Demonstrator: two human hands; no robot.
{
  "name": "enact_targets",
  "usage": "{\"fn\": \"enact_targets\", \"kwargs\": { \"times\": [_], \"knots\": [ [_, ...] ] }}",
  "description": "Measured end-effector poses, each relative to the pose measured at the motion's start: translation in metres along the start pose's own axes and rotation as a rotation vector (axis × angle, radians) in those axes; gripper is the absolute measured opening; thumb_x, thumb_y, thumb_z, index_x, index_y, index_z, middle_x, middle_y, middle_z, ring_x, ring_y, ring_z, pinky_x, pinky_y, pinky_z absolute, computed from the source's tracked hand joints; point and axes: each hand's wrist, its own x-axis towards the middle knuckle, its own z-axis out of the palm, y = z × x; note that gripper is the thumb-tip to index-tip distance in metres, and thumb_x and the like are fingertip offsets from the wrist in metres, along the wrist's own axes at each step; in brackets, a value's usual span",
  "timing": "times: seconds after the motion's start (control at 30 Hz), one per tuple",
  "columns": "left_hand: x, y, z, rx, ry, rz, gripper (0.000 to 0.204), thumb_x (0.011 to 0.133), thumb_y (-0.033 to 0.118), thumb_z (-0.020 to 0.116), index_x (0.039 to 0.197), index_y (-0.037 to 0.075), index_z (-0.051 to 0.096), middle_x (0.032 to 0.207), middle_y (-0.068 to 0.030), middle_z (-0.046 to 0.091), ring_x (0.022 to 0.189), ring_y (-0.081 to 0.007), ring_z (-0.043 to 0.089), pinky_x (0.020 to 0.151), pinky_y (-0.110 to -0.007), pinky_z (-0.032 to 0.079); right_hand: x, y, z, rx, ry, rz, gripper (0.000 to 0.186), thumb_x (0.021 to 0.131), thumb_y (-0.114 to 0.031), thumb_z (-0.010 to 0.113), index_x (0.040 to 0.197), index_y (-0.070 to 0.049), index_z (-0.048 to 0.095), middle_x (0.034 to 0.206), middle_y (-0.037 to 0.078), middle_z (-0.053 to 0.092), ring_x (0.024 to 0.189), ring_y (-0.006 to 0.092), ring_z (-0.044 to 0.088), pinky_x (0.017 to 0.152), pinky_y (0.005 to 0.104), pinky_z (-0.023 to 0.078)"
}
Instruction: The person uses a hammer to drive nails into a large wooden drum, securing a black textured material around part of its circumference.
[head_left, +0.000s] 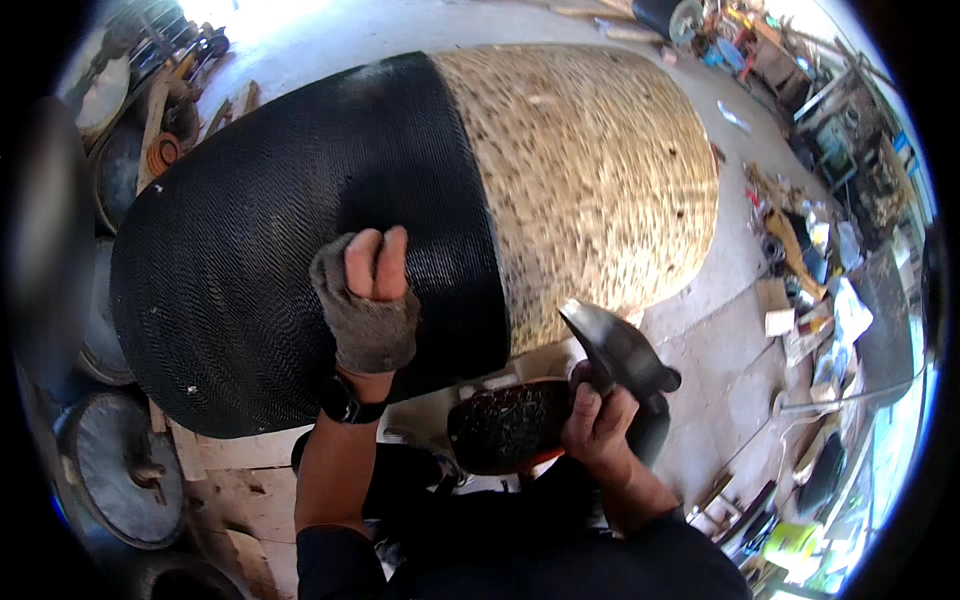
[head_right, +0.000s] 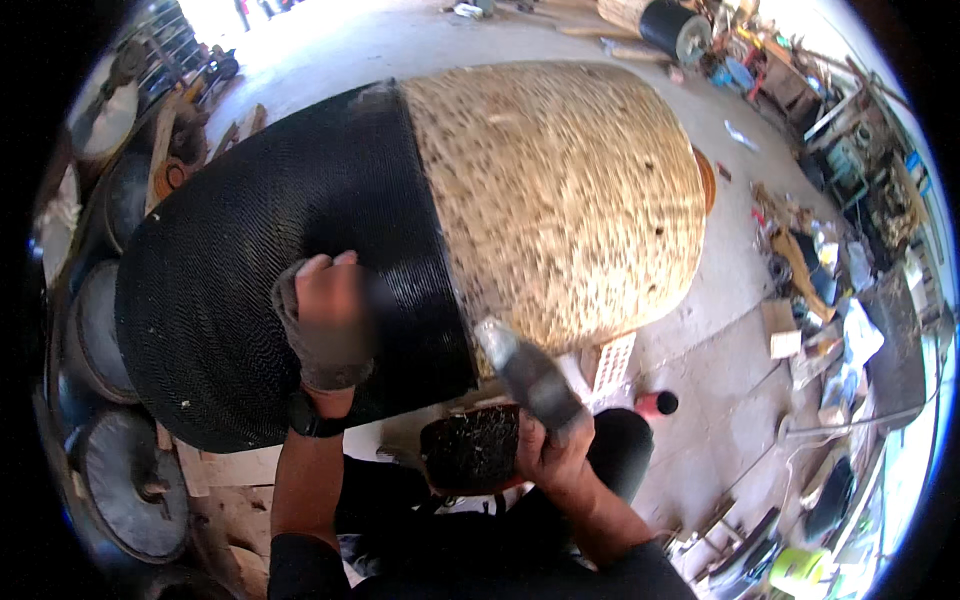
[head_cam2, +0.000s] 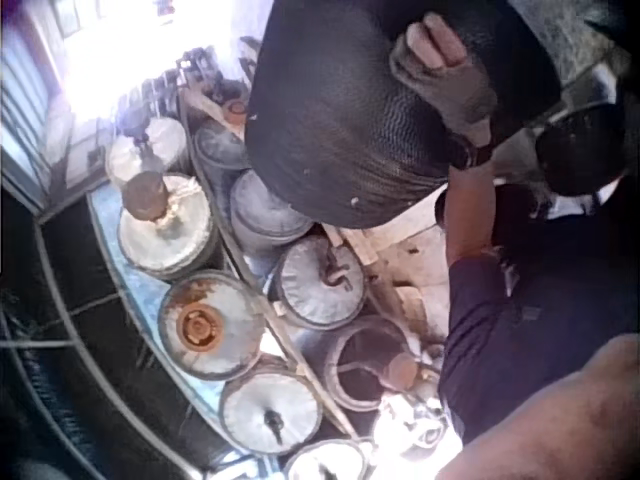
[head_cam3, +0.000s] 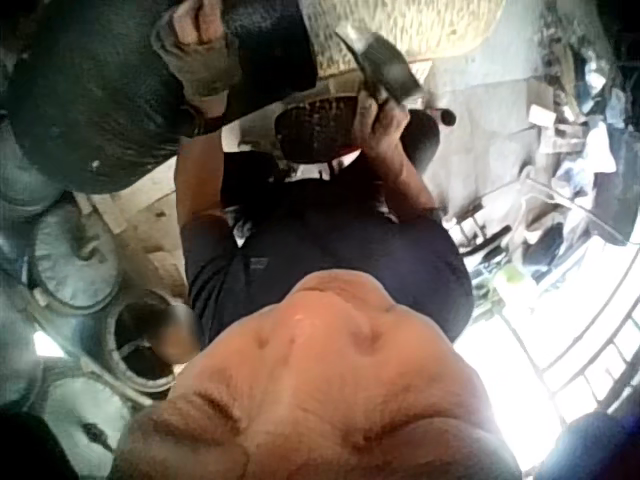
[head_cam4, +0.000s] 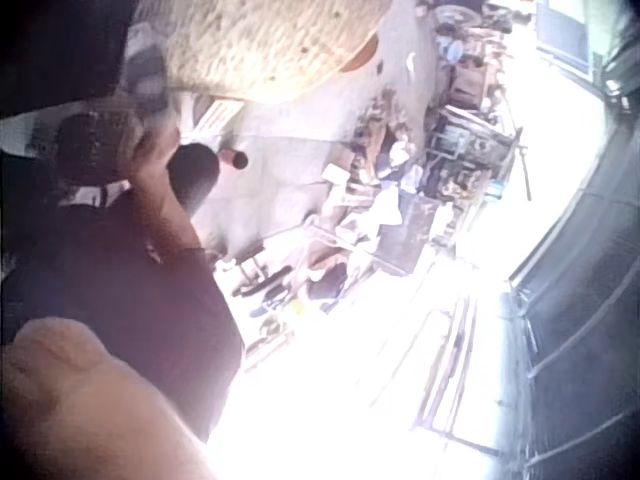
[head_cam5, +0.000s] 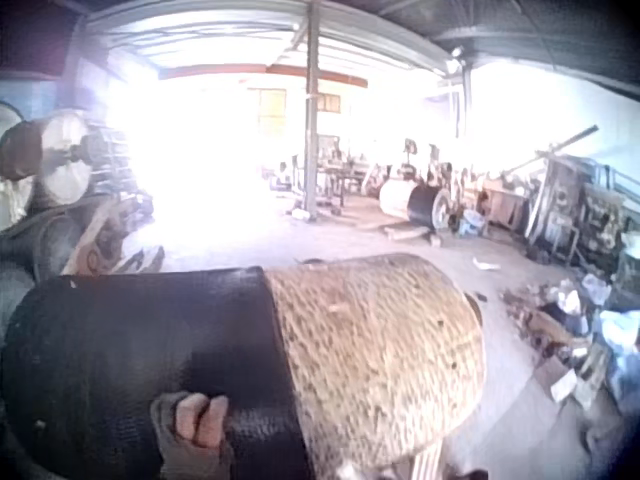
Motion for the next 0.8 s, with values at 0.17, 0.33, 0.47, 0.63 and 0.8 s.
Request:
{"fn": "enact_targets", "kwargs": {
  "times": [0.17, 0.33, 0.47, 0.63, 0.8],
  "knots": [
    [0.012, -0.010, -0.001, 0.148, 0.044, 0.024, 0.047, 0.074, 0.000, 0.064, 0.121, 0.007, 0.063, 0.111, -0.0109, 0.053, 0.101, -0.0296, 0.056, 0.087, -0.048, 0.048, 0.007, 0.024, 0.018, -0.254, -0.140, 0.220, 0.025, 0.092, -0.016, 0.067, 0.101, -0.003, 0.048, 0.073, 0.024, 0.063, 0.064, 0.0461, 0.062, 0.055, 0.0518, 0.049],
    [0.026, 0.011, -0.010, 0.211, 0.016, -0.024, 0.041, 0.078, 0.002, 0.063, 0.118, 0.007, 0.063, 0.109, -0.0112, 0.053, 0.101, -0.0292, 0.056, 0.085, -0.045, 0.048, -0.021, 0.017, -0.007, -0.201, -0.102, 0.243, 0.022, 0.093, -0.015, 0.067, 0.099, -0.001, 0.050, 0.075, 0.024, 0.063, 0.066, 0.0451, 0.063, 0.055, 0.0511, 0.049],
    [0.008, 0.058, -0.019, -0.227, 0.084, -0.023, 0.029, 0.092, 0.007, 0.056, 0.120, 0.003, 0.063, 0.101, -0.0126, 0.062, 0.091, -0.0285, 0.060, 0.084, -0.044, 0.049, -0.040, 0.025, -0.013, -0.173, -0.071, 0.242, 0.022, 0.093, -0.015, 0.067, 0.101, -0.002, 0.051, 0.077, 0.024, 0.063, 0.068, 0.0458, 0.063, 0.056, 0.0508, 0.050],
    [-0.053, 0.120, -0.011, -0.540, -0.051, -0.105, 0.041, 0.093, 0.008, 0.063, 0.133, 0.003, 0.054, 0.099, -0.0120, 0.066, 0.089, -0.0263, 0.064, 0.089, -0.042, 0.048, -0.051, 0.026, -0.017, -0.064, -0.123, 0.317, 0.019, 0.096, -0.016, 0.064, 0.102, -0.001, 0.053, 0.073, 0.023, 0.062, 0.068, 0.0438, 0.064, 0.058, 0.0479, 0.049],
    [-0.060, 0.122, -0.010, -0.560, -0.181, -0.180, 0.047, 0.089, 0.004, 0.065, 0.135, 0.003, 0.052, 0.096, -0.0112, 0.065, 0.088, -0.0261, 0.063, 0.089, -0.043, 0.049, -0.060, 0.038, -0.017, -0.048, -0.145, 0.294, 0.019, 0.096, -0.016, 0.064, 0.102, -0.001, 0.054, 0.073, 0.022, 0.062, 0.067, 0.0428, 0.064, 0.059, 0.0468, 0.049]
  ]
}}
